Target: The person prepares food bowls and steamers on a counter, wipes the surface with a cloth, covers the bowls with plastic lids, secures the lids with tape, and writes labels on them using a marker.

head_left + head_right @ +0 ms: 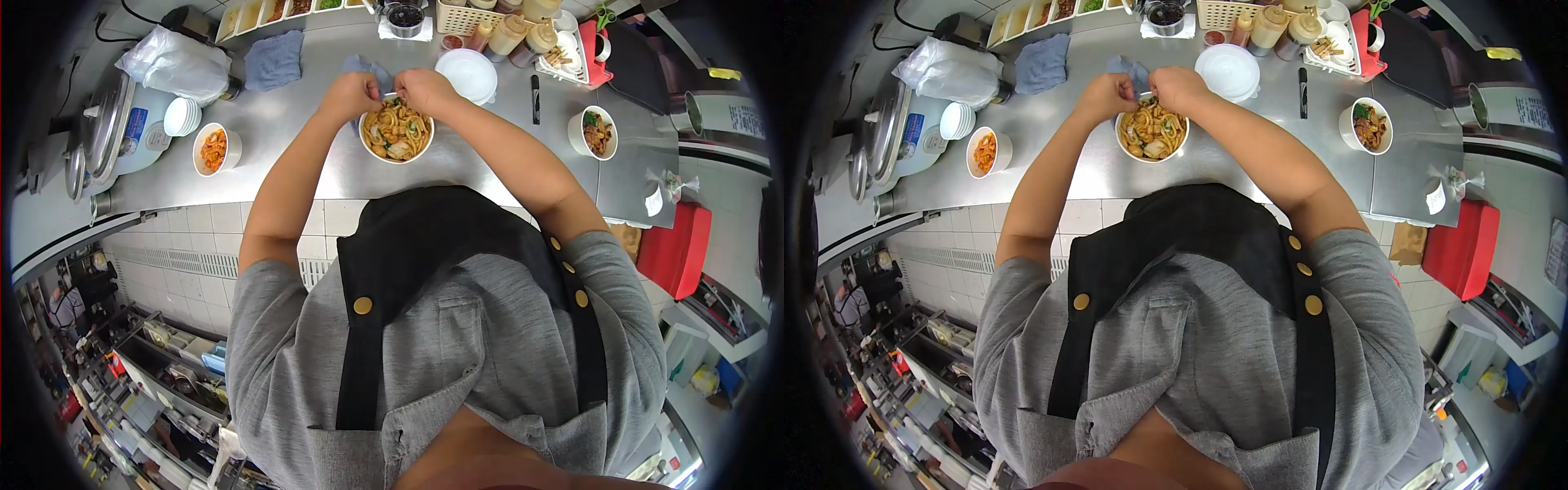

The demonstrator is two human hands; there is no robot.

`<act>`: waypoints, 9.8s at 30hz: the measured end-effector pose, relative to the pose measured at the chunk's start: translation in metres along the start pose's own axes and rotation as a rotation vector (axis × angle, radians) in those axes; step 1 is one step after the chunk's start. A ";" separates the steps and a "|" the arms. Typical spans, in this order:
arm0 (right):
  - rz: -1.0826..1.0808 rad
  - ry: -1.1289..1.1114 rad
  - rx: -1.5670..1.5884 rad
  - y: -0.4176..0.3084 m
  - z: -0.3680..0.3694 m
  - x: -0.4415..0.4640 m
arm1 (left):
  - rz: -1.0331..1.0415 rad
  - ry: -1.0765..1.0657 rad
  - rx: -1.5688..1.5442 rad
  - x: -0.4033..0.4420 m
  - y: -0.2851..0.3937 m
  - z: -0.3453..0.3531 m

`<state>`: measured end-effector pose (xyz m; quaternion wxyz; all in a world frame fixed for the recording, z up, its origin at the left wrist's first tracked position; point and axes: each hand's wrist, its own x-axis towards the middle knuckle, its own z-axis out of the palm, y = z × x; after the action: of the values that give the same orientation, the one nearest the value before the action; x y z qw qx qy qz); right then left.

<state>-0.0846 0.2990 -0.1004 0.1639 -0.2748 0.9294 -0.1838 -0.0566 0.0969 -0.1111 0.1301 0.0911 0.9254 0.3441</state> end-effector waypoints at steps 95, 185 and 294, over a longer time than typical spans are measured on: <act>0.606 0.001 1.448 -0.048 0.104 0.059 | -0.328 0.741 -1.545 -0.122 -0.046 0.076; -0.495 0.081 -0.190 -0.089 0.079 0.016 | -0.311 0.405 0.077 -0.141 -0.034 0.028; 0.826 0.624 0.077 0.192 0.132 -0.393 | -0.219 0.137 -0.263 -0.088 -0.011 -0.058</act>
<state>0.1952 0.6398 -0.2193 -0.0520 0.1891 0.9576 -0.2110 0.0085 0.0304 -0.0599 0.1144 -0.0515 0.8834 0.4515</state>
